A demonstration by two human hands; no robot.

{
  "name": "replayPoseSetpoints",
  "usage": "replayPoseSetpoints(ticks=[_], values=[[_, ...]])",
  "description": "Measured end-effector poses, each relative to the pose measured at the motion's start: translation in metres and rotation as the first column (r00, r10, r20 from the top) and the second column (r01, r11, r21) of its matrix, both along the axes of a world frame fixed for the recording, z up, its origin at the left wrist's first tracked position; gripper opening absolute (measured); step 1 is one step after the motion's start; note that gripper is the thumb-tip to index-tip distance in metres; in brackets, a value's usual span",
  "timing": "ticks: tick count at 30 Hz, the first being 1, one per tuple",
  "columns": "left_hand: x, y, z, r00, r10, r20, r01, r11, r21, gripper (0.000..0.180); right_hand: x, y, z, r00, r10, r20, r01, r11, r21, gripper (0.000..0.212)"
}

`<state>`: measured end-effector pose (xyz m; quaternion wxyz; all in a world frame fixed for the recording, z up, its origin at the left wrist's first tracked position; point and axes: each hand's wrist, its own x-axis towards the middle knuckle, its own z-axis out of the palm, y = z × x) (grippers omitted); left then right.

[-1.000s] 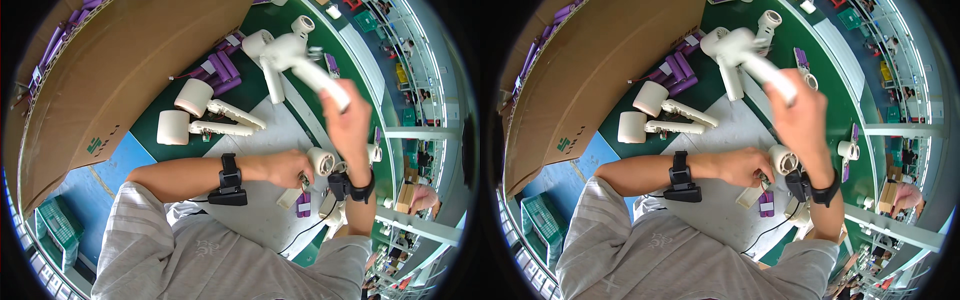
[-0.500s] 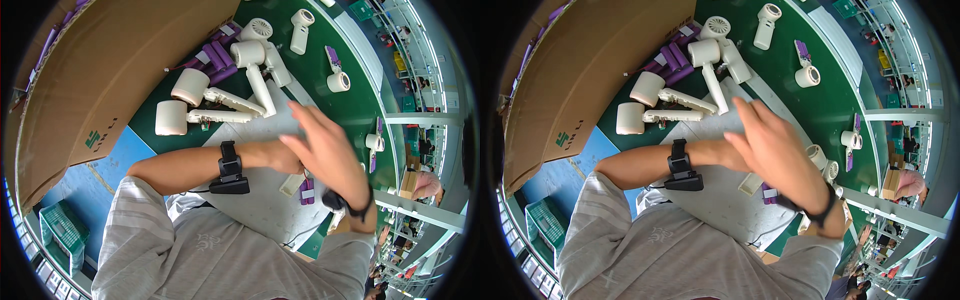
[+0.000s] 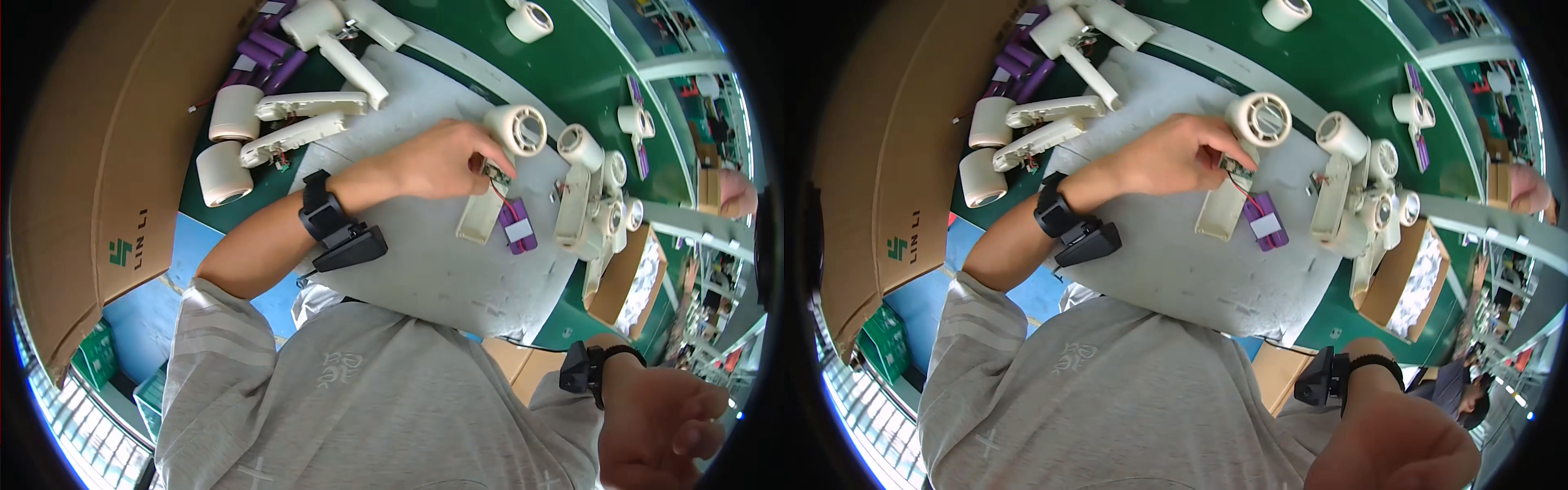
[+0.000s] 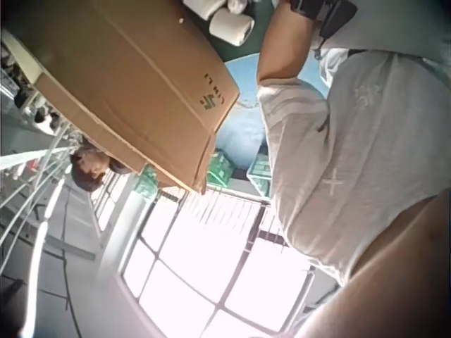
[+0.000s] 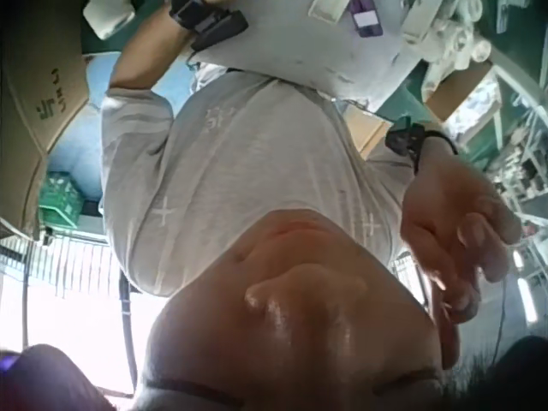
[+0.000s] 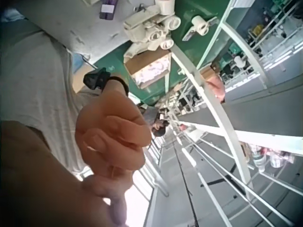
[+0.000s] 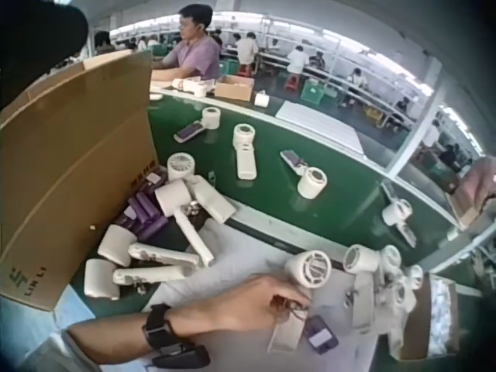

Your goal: The person assembles portable fans by taking batteries from a cardboard box, connecting the battery wires to the circuit board, and placing the batteries inside the fan casing.

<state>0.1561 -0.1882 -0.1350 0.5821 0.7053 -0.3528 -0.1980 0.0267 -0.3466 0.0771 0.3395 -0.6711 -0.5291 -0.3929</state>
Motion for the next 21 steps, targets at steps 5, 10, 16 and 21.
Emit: replayPoseSetpoints(ticks=[5,10,16,21], values=[[-0.004,0.002,0.004,0.999,-0.005,-0.047,0.006,1.0,0.007,0.032,-0.028,-0.024,-0.041,0.916,-0.252,-0.312,0.2,0.961,-0.19,0.051],[-0.007,0.004,0.006,0.994,-0.034,-0.106,0.043,0.996,0.084,0.033,-0.017,-0.015,-0.131,0.186,-0.697,-0.692,0.561,0.654,-0.508,0.02],[-0.006,0.004,0.007,0.998,-0.028,-0.056,0.032,0.997,0.069,0.034,-0.01,-0.023,-0.175,0.244,-0.835,-0.493,0.593,0.531,-0.606,0.021],[-0.004,0.004,0.008,0.998,-0.031,-0.055,0.035,0.997,0.064,0.034,-0.001,-0.025,-0.166,0.274,-0.84,-0.469,0.542,0.538,-0.646,0.013]])
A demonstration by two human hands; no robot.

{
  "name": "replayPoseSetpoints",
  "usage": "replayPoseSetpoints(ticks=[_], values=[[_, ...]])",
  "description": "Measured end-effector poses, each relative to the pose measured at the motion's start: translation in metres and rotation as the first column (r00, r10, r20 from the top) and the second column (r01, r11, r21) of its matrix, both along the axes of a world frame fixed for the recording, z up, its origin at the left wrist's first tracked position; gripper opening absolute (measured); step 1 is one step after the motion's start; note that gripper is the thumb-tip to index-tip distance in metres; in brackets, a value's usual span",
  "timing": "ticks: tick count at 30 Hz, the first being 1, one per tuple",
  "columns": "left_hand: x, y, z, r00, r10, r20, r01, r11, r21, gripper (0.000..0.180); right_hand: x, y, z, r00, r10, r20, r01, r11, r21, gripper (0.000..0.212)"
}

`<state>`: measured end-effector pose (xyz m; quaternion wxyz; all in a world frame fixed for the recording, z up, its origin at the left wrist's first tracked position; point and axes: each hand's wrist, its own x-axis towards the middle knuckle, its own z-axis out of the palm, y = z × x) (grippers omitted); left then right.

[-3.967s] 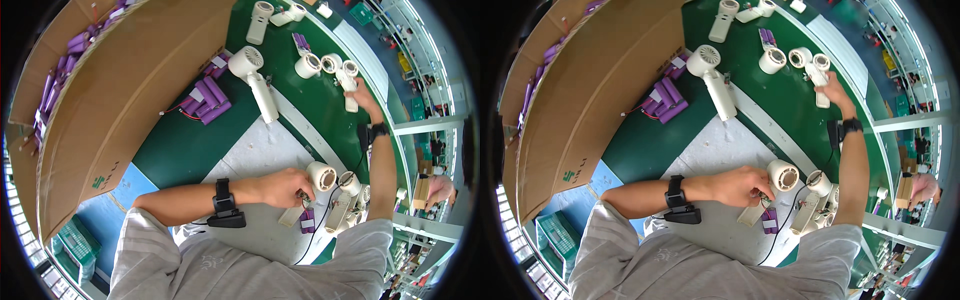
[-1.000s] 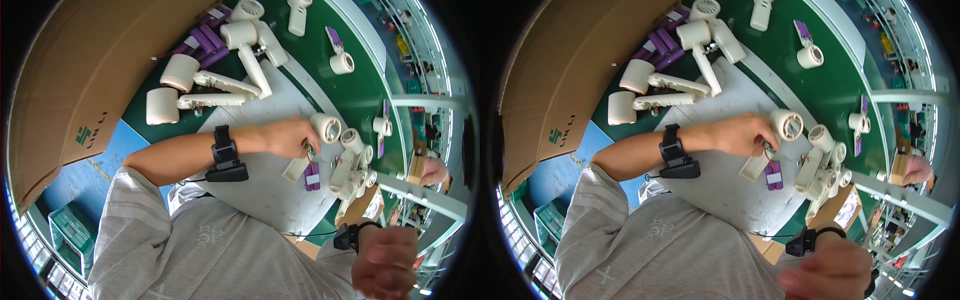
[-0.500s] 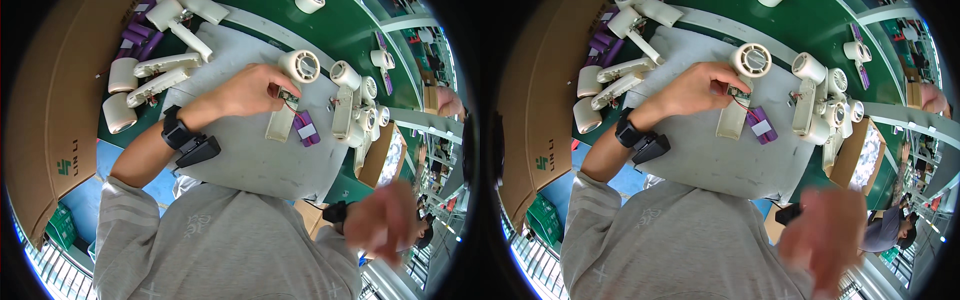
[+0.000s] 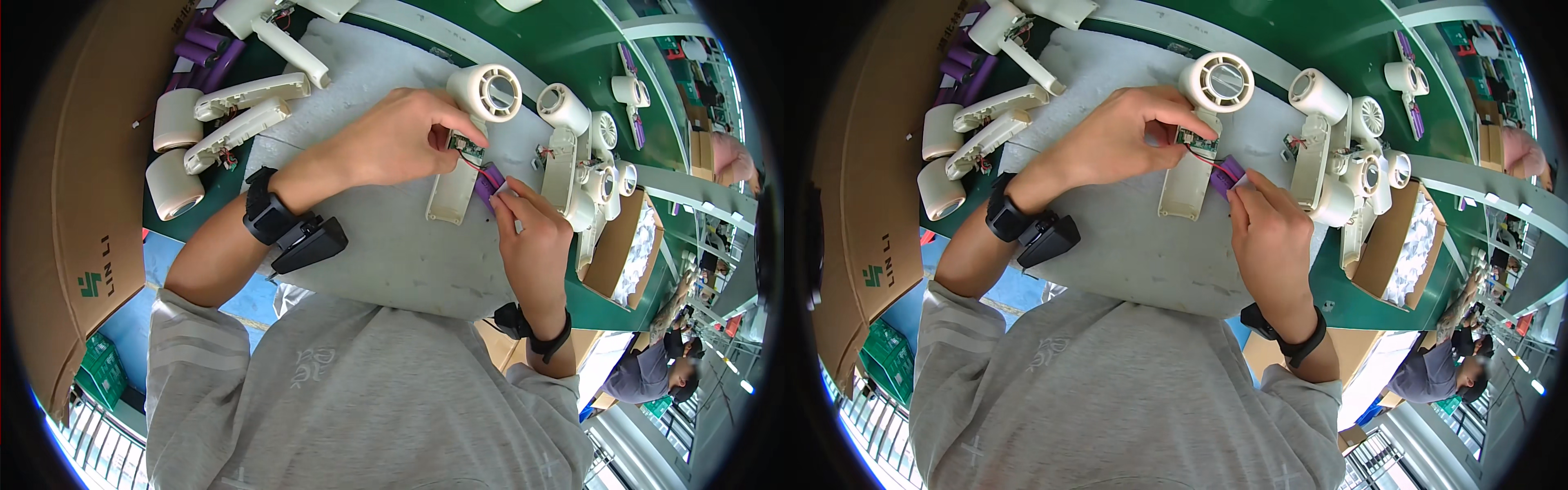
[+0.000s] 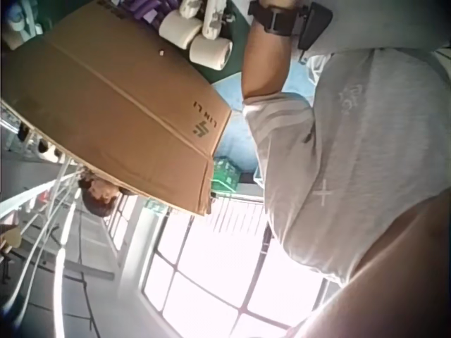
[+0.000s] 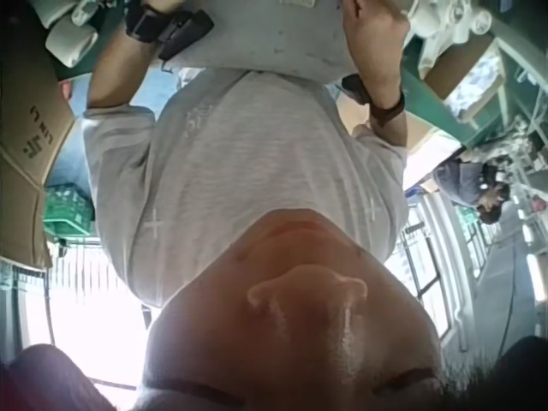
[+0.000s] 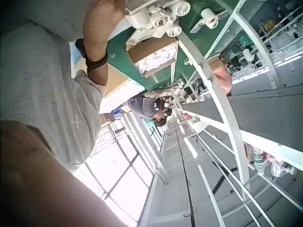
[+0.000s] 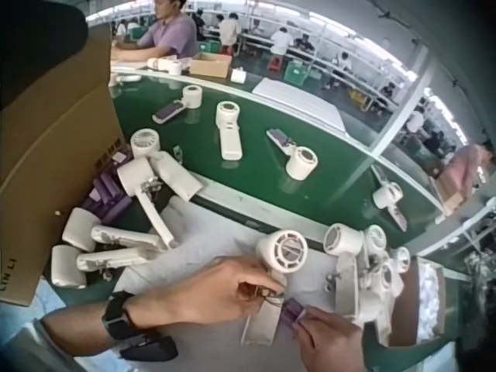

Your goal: The person assembles portable fans by taking batteries from a cardboard box, connecting the battery wires to the circuit board, and placing the batteries inside the fan casing.

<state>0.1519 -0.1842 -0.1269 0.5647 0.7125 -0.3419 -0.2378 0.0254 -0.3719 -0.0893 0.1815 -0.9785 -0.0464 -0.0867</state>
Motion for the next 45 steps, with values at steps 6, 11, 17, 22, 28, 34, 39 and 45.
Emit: replayPoseSetpoints(ticks=[6,11,17,22,28,34,39,45], values=[[-0.004,-0.001,-0.003,0.999,0.04,0.017,-0.038,0.995,-0.087,0.032,0.004,0.009,0.015,0.997,0.036,-0.072,-0.045,0.989,-0.14,0.01],[-0.005,-0.001,0.002,1.0,0.011,-0.011,-0.011,0.999,-0.04,0.033,0.005,0.01,0.009,0.994,-0.017,-0.104,-0.002,0.984,-0.181,0.012],[-0.005,0.0,0.005,1.0,0.01,0.015,-0.01,1.0,-0.024,0.034,0.003,0.004,0.014,0.994,-0.039,-0.104,0.046,0.997,0.065,0.012],[-0.004,0.001,0.004,1.0,0.007,0.027,-0.007,1.0,-0.021,0.034,0.001,0.003,0.005,0.999,-0.051,0.019,0.049,0.994,0.1,0.01],[-0.004,0.0,0.005,1.0,-0.002,0.027,0.002,1.0,-0.012,0.034,-0.001,0.004,0.006,0.998,-0.063,-0.001,0.063,0.996,0.064,0.004],[-0.006,-0.003,0.008,0.999,0.021,0.045,-0.02,0.999,-0.026,0.034,-0.002,0.009,0.001,1.0,-0.031,0.003,0.031,0.996,-0.084,0.004],[-0.008,0.0,0.001,0.999,0.049,-0.001,-0.049,0.997,-0.057,0.033,0.001,0.01,-0.004,0.985,0.041,-0.169,-0.1,0.928,-0.359,0.009],[-0.007,-0.006,-0.003,0.997,0.031,-0.076,-0.04,0.993,-0.111,0.033,-0.005,-0.017,0.002,0.989,0.145,-0.007,-0.145,0.988,-0.061,0.019]])
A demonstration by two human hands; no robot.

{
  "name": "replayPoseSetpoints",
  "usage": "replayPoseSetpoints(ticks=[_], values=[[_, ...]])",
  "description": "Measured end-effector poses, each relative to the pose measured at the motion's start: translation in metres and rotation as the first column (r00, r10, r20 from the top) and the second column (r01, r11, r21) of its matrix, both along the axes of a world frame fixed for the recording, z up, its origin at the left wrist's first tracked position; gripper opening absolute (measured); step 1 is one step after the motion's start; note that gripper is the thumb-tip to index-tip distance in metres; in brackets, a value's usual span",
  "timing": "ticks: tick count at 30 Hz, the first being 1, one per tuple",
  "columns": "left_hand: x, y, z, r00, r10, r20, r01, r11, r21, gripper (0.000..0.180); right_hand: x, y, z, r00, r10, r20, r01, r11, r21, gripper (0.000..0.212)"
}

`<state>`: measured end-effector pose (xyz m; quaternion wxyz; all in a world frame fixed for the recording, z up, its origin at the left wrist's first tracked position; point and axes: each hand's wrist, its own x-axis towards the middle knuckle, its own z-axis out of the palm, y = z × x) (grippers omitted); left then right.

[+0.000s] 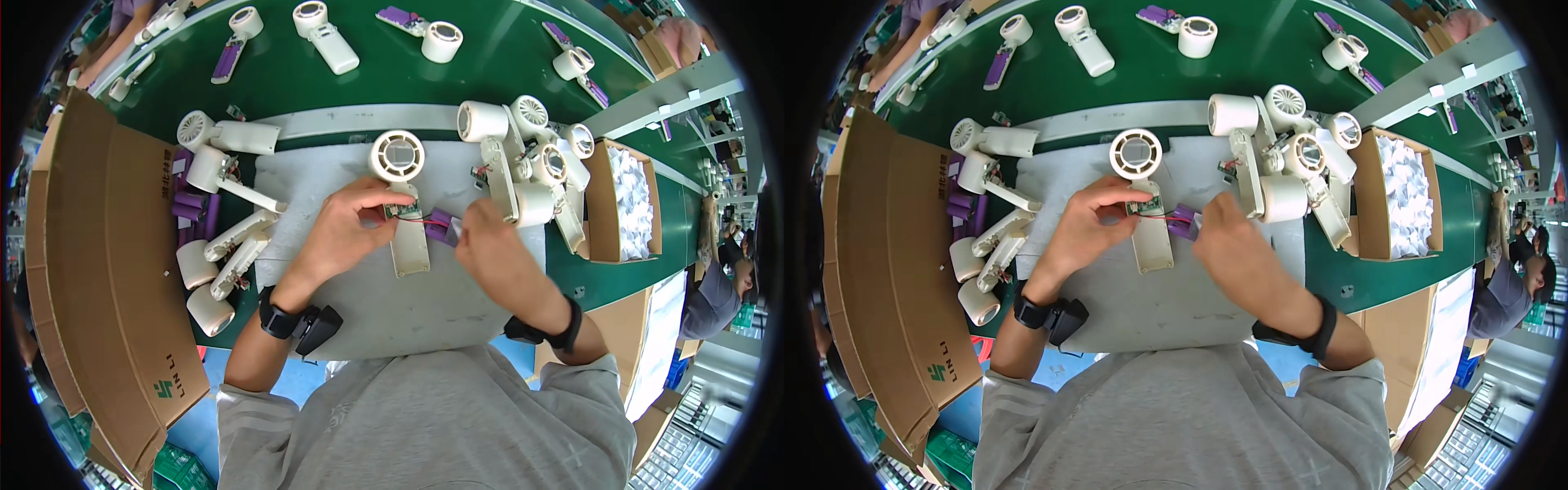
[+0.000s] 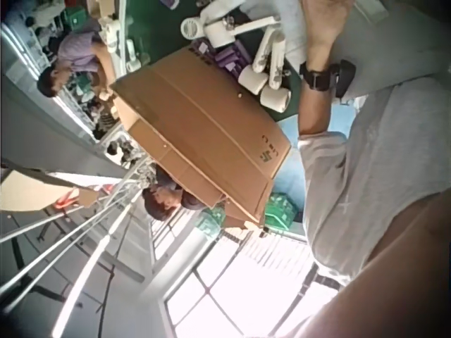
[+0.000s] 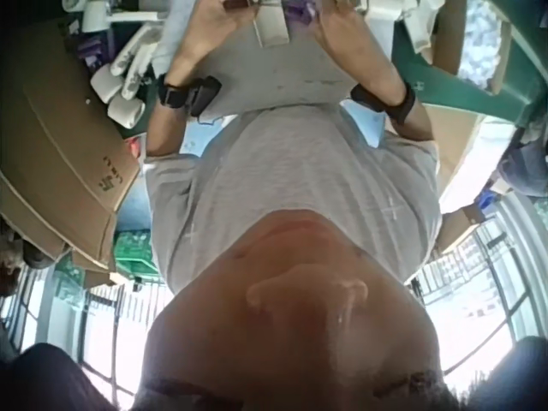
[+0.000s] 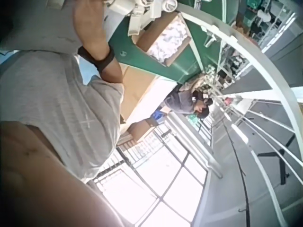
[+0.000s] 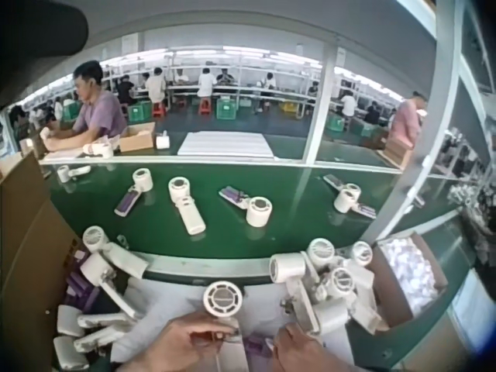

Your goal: The person assembles portable fans by taking batteries from a cardboard box, connecting the battery wires to the circuit board, and placing the batteries inside the fan casing.

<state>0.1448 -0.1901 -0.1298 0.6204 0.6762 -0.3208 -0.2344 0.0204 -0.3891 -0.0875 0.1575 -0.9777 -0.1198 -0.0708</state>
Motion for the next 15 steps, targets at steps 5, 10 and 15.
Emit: replayPoseSetpoints(ticks=[5,10,15], values=[[-0.002,0.004,0.003,1.0,0.021,-0.01,-0.021,1.0,0.021,0.034,-0.021,-0.052,0.063,0.797,-0.572,-0.193,0.602,0.725,0.335,0.018],[0.0,-0.002,0.006,0.999,0.015,-0.04,-0.014,1.0,0.026,0.034,-0.055,-0.105,0.087,0.73,-0.669,-0.143,0.618,0.556,0.555,0.022],[-0.002,0.0,0.002,0.998,0.044,-0.037,-0.044,0.999,0.012,0.035,-0.048,-0.18,0.09,0.268,-0.962,0.055,0.938,0.273,0.214,0.026]])
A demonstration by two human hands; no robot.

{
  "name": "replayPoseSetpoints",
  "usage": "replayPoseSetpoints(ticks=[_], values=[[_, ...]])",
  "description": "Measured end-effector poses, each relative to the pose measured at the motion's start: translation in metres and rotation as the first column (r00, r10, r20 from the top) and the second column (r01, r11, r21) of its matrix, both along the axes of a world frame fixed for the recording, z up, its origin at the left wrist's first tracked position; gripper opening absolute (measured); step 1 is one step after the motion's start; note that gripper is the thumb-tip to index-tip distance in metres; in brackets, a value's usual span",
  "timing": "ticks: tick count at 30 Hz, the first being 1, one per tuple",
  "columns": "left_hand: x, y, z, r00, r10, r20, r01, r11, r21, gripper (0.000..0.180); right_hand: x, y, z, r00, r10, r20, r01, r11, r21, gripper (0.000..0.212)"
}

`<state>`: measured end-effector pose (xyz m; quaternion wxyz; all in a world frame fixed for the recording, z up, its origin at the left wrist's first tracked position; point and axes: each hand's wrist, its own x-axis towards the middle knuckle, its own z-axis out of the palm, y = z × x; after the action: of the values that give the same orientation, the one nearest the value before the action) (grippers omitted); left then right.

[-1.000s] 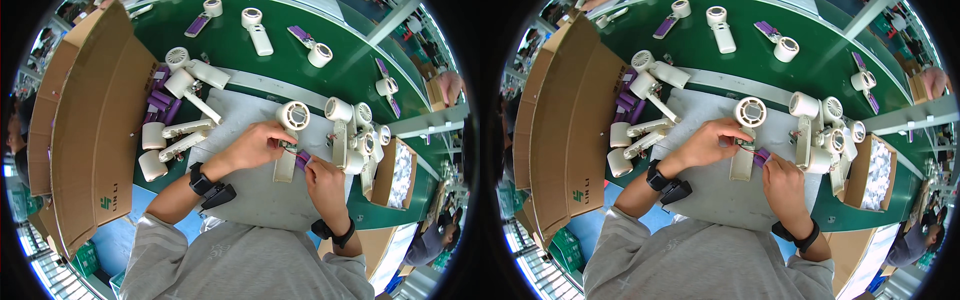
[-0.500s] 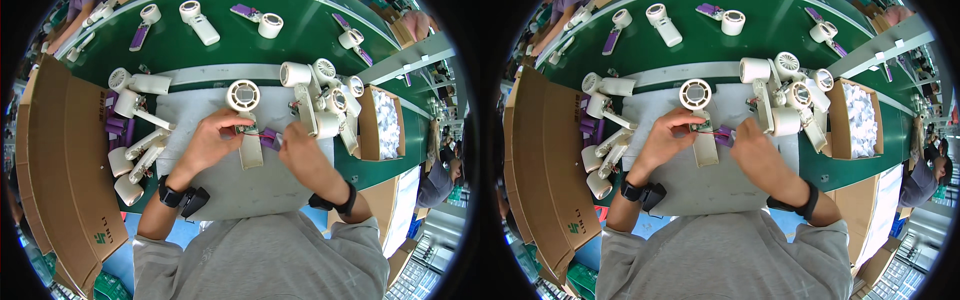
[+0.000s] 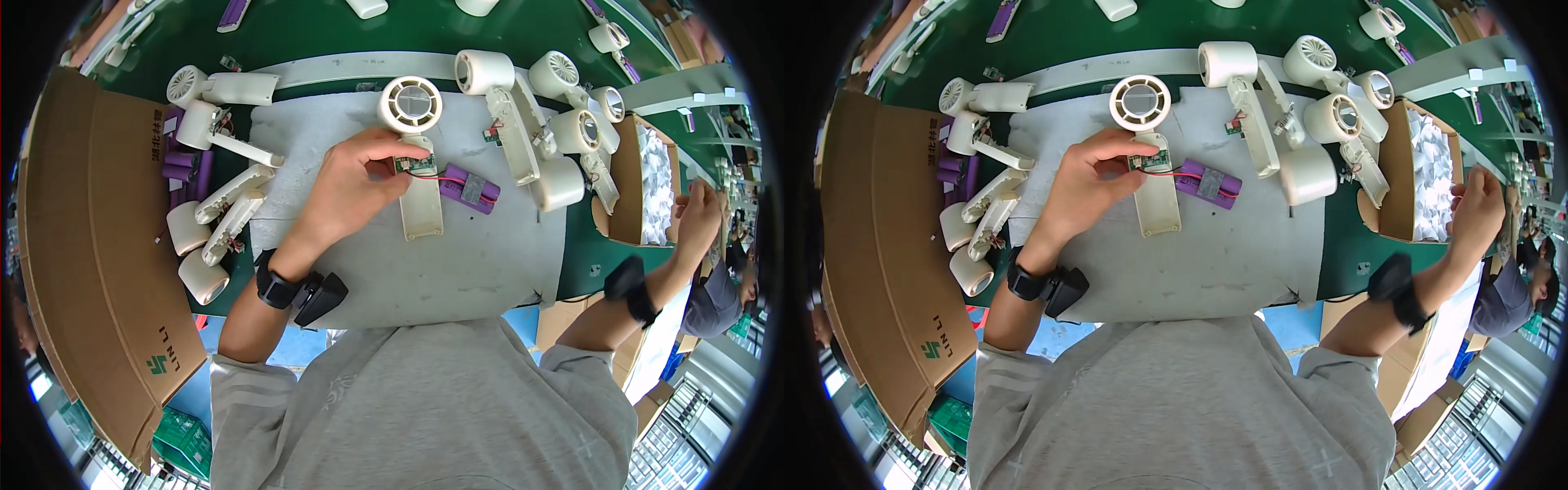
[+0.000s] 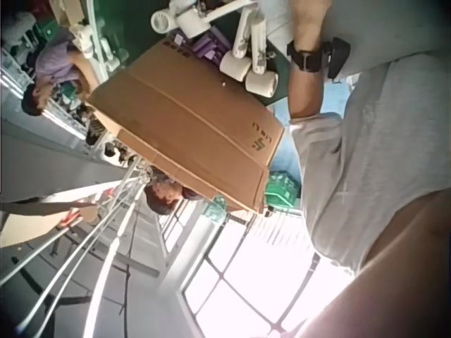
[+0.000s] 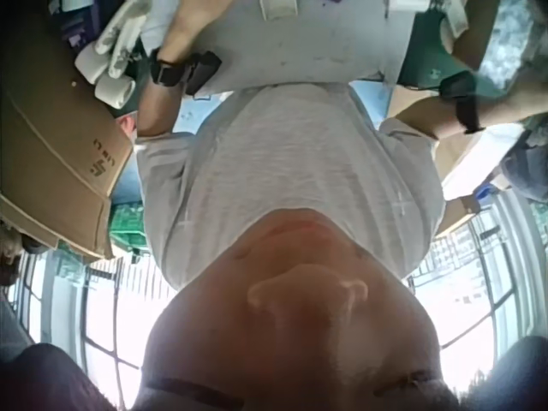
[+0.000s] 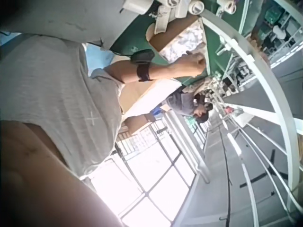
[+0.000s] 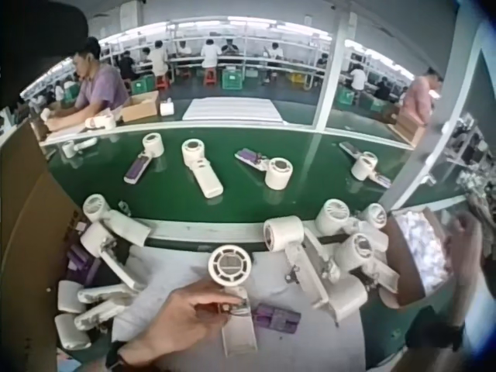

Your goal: The person assembles portable fans by taking batteries from a cardboard box, connecting the battery wires to the circuit board, and placing the batteries inside the fan casing.

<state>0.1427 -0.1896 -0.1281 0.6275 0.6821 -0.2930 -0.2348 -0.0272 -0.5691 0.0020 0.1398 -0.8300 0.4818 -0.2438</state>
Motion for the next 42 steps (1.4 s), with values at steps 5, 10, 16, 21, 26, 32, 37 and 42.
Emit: replayPoseSetpoints(ticks=[5,10,16,21,26,32,37,42], values=[[-0.002,-0.003,-0.004,0.998,0.038,0.052,-0.039,0.999,0.019,0.034,0.0,0.061,-0.014,0.948,0.314,0.044,-0.314,0.949,0.006,0.02],[-0.003,0.001,-0.006,0.994,0.065,0.091,-0.066,0.998,0.01,0.034,0.04,0.19,-0.055,0.368,0.93,0.005,-0.925,0.365,0.104,0.053],[0.001,-0.002,-0.004,0.992,0.055,0.11,-0.054,0.999,-0.003,0.033,0.066,0.193,-0.091,0.278,0.96,-0.024,-0.943,0.278,0.186,0.063],[0.002,0.001,0.003,0.99,0.034,0.139,-0.049,0.994,0.101,0.033,0.065,0.189,-0.066,0.338,0.929,0.152,-0.739,0.162,0.654,0.064],[0.004,0.005,0.003,0.974,-0.023,0.225,-0.005,0.992,0.125,0.037,0.057,0.188,-0.078,0.44,0.722,0.534,-0.567,-0.238,0.788,0.074],[0.009,0.005,0.002,0.931,-0.044,0.362,-0.004,0.991,0.131,0.032,0.053,0.192,-0.08,0.631,0.327,0.703,-0.509,-0.509,0.694,0.094],[0.005,0.004,0.003,0.886,-0.04,0.461,-0.026,0.99,0.136,0.037,0.057,0.183,-0.087,0.669,0.425,0.61,-0.387,-0.502,0.774,0.095],[0.003,0.003,0.008,0.866,-0.043,0.497,-0.032,0.989,0.142,0.035,0.058,0.183,-0.099,0.212,0.715,0.667,-0.841,-0.214,0.497,0.08]])
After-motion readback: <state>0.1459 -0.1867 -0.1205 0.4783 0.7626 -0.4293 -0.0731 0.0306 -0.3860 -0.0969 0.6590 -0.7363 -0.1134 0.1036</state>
